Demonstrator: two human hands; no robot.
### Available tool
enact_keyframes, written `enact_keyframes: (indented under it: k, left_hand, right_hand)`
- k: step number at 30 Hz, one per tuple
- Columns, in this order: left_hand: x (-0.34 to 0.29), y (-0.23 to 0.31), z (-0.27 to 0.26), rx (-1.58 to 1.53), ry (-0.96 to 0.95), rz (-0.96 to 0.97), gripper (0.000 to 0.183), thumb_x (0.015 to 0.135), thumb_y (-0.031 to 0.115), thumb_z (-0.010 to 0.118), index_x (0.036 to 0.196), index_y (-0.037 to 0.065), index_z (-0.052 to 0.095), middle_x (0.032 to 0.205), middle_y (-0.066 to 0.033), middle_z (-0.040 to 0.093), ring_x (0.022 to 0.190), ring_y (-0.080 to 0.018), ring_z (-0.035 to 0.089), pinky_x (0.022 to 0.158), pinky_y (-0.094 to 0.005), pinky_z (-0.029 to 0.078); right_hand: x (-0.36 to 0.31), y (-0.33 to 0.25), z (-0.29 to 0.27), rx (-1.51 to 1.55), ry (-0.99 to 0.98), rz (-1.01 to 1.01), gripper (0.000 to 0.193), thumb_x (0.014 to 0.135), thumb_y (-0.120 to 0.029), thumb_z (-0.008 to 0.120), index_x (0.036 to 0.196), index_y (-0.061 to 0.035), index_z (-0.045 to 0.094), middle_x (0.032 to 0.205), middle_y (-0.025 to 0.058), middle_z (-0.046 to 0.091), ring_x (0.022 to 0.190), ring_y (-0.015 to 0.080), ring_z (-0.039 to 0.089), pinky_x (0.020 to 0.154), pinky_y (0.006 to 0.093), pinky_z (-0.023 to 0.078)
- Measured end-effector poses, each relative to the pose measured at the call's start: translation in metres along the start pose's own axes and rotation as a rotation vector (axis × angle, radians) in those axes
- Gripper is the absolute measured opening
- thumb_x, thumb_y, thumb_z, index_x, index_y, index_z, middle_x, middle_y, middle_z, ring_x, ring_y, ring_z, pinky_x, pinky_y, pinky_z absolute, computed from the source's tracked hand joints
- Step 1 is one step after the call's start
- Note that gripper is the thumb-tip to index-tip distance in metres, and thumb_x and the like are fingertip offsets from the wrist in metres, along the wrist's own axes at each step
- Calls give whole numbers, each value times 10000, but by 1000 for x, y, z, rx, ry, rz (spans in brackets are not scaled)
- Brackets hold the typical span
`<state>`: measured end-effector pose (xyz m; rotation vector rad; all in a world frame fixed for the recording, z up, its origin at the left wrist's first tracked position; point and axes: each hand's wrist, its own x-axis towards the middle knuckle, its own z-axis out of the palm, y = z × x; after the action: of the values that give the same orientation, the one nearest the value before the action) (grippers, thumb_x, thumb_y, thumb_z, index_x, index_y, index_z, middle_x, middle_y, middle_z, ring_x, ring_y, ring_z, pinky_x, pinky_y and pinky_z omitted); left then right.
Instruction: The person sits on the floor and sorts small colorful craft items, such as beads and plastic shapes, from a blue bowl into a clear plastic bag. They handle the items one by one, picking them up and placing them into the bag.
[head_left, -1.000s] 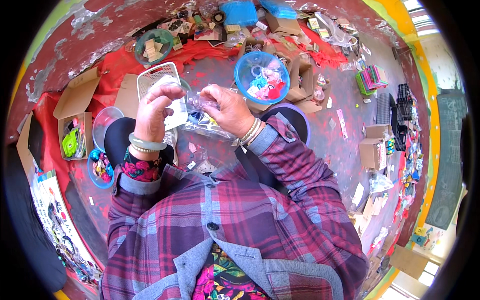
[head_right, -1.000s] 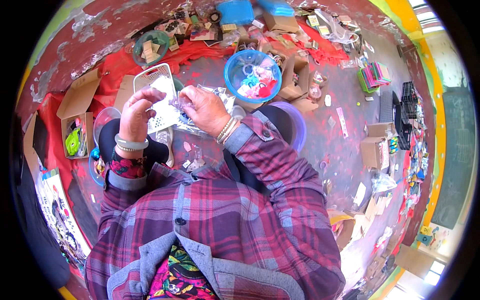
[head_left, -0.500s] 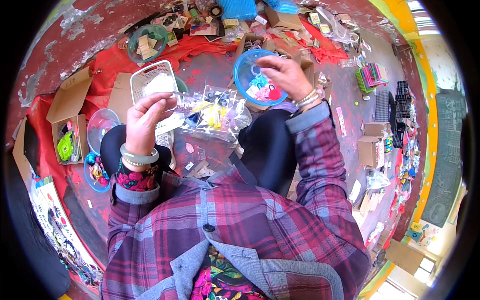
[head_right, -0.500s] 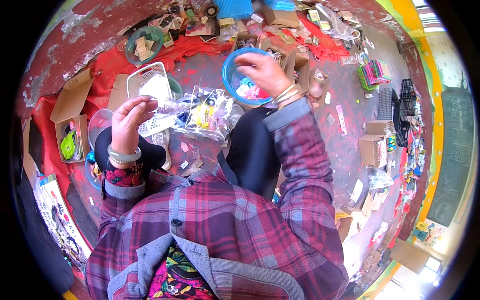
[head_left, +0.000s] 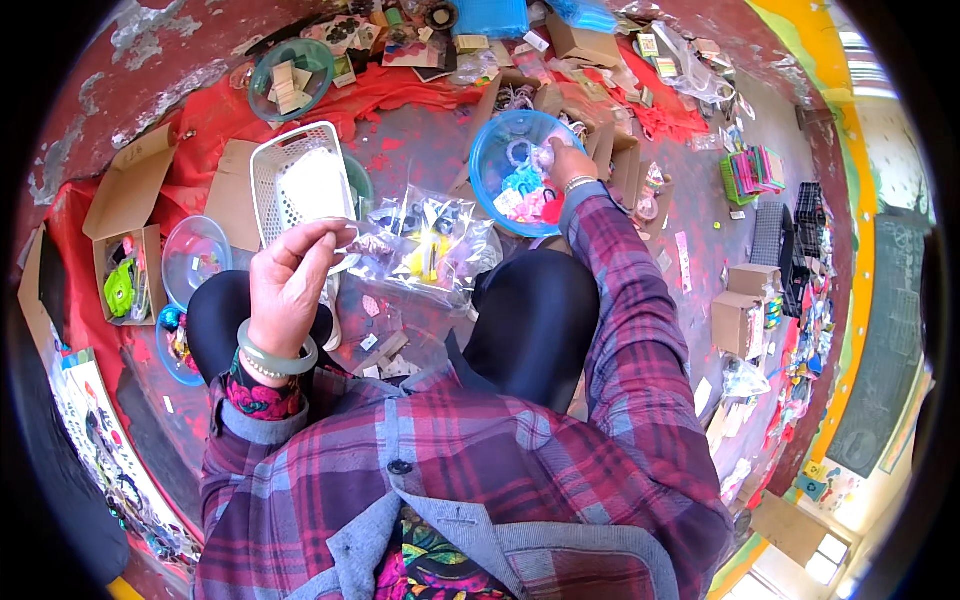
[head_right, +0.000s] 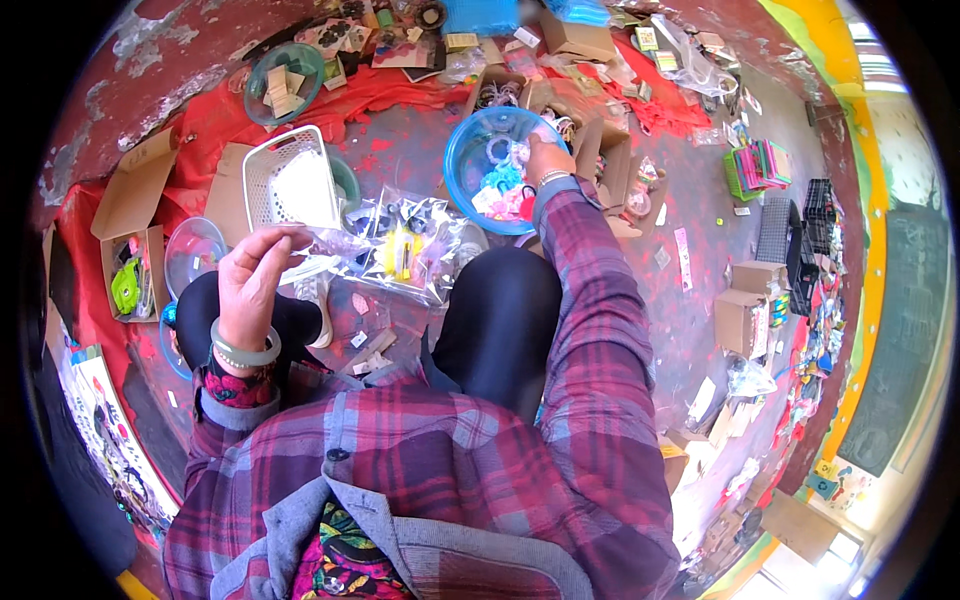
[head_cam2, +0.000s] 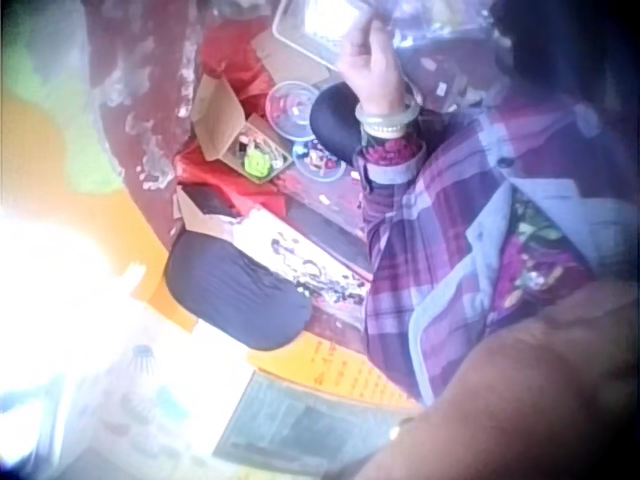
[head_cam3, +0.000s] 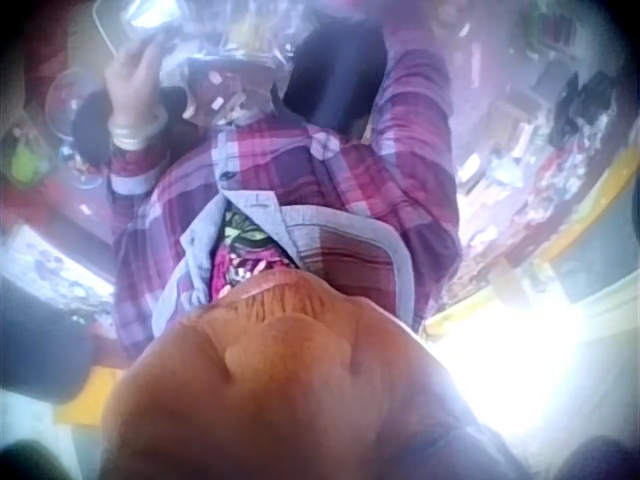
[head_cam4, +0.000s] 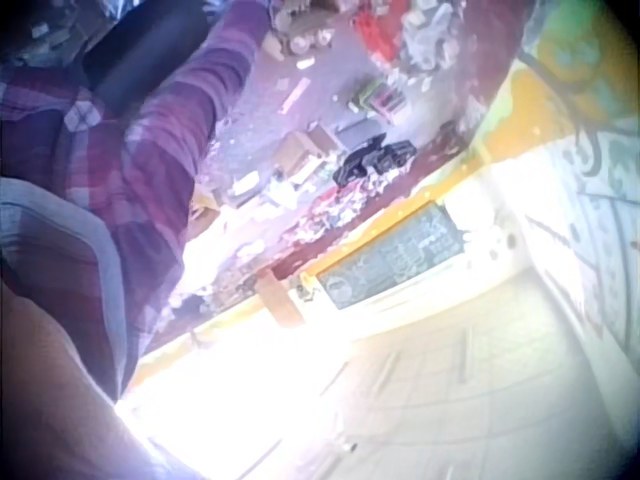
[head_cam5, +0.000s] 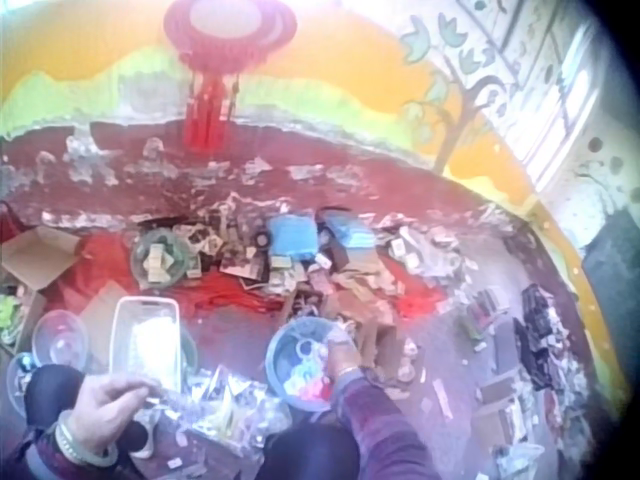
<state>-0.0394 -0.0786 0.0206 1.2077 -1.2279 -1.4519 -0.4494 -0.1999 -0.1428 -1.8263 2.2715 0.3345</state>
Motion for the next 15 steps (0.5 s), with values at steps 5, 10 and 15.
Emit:
enact_keyframes:
  k: [5, 10, 15]
  left_hand:
    - [0, 0, 1, -24, -12, -27, 200, 899, 53, 474, 1031, -44, 589, 930, -96, 637, 869, -141, 600, 763, -249, 476]
    - [-2, -2, 1, -18, -44, 15, 200, 899, 72, 482, 1020, -44, 591, 949, -93, 632, 864, -159, 609, 749, -248, 485]
    - [-4, -4, 2, -30, -42, -7, 199, 900, 75, 480, 1019, -37, 593, 951, -92, 634, 865, -154, 609, 746, -245, 482]
  right_hand:
    - [9, 9, 1, 106, 99, 27, 348, 783, -289, 572, 1113, -177, 573, 949, 163, 626, 878, 299, 615, 752, 409, 473]
    - [0, 37, -18, 860, 17, 22, 367, 735, -243, 672, 1077, -142, 586, 888, 72, 629, 815, 205, 605, 730, 381, 459]
    - [-26, 44, -33, 1691, -260, -47, 302, 811, -131, 625, 1100, -83, 551, 996, -17, 601, 891, 135, 576, 744, 299, 461]
